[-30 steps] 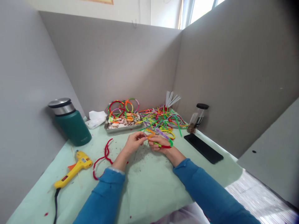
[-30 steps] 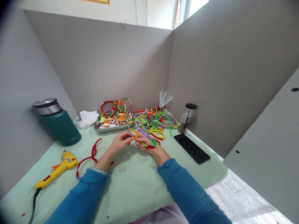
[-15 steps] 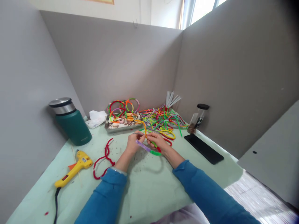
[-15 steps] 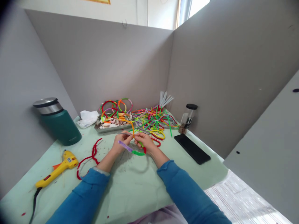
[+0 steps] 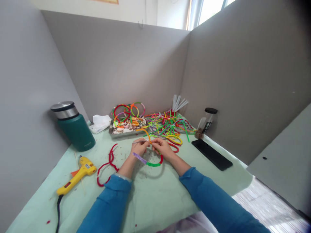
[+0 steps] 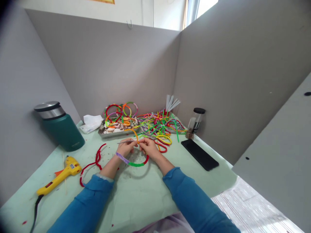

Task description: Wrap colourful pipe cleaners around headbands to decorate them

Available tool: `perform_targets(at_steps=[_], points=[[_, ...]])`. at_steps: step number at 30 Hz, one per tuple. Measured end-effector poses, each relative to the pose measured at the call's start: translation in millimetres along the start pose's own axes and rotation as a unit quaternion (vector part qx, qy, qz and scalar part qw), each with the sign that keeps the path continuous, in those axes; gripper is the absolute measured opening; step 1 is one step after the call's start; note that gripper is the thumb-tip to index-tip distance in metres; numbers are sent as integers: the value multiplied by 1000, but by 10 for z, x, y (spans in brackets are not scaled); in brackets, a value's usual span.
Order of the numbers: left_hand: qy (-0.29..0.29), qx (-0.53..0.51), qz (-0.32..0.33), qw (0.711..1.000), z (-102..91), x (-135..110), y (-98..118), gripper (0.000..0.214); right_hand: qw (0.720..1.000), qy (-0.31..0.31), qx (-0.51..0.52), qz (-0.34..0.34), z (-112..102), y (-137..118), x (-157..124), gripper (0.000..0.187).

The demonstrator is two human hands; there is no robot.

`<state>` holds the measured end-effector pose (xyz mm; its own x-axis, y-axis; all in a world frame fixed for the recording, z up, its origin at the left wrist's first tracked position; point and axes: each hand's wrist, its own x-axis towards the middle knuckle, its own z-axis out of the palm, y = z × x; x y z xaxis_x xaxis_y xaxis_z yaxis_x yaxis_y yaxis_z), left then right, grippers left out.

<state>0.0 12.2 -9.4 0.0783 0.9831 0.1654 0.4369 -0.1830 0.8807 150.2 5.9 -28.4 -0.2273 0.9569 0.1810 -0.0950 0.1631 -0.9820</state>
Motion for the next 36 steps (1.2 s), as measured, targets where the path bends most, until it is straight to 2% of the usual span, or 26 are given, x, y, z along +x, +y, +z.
perform_targets(at_steps=[7,12,15,18,21,29,36], points=[[14,-54,-51,997,62,-5,17,17,1000,-10,-22,-7,17,-28,-24,19],[15,-69,-53,996,65,-1,16,16,999,-12,-32,-7,28,-59,-37,20],[37,-84,-48,995,73,-16,60,10,1000,-11,-18,-1,19,-47,-29,21],[60,-125,-14,990,88,-32,109,10,1000,-12,3,9,3,-32,-18,22],[45,-137,26,989,88,-32,113,10,1000,-12,15,19,-9,-28,-11,22],[39,-14,119,992,22,34,-32,17,999,-18,29,20,-42,3,10,20],[30,-5,155,987,11,78,-120,18,999,-15,37,20,-62,30,19,20]])
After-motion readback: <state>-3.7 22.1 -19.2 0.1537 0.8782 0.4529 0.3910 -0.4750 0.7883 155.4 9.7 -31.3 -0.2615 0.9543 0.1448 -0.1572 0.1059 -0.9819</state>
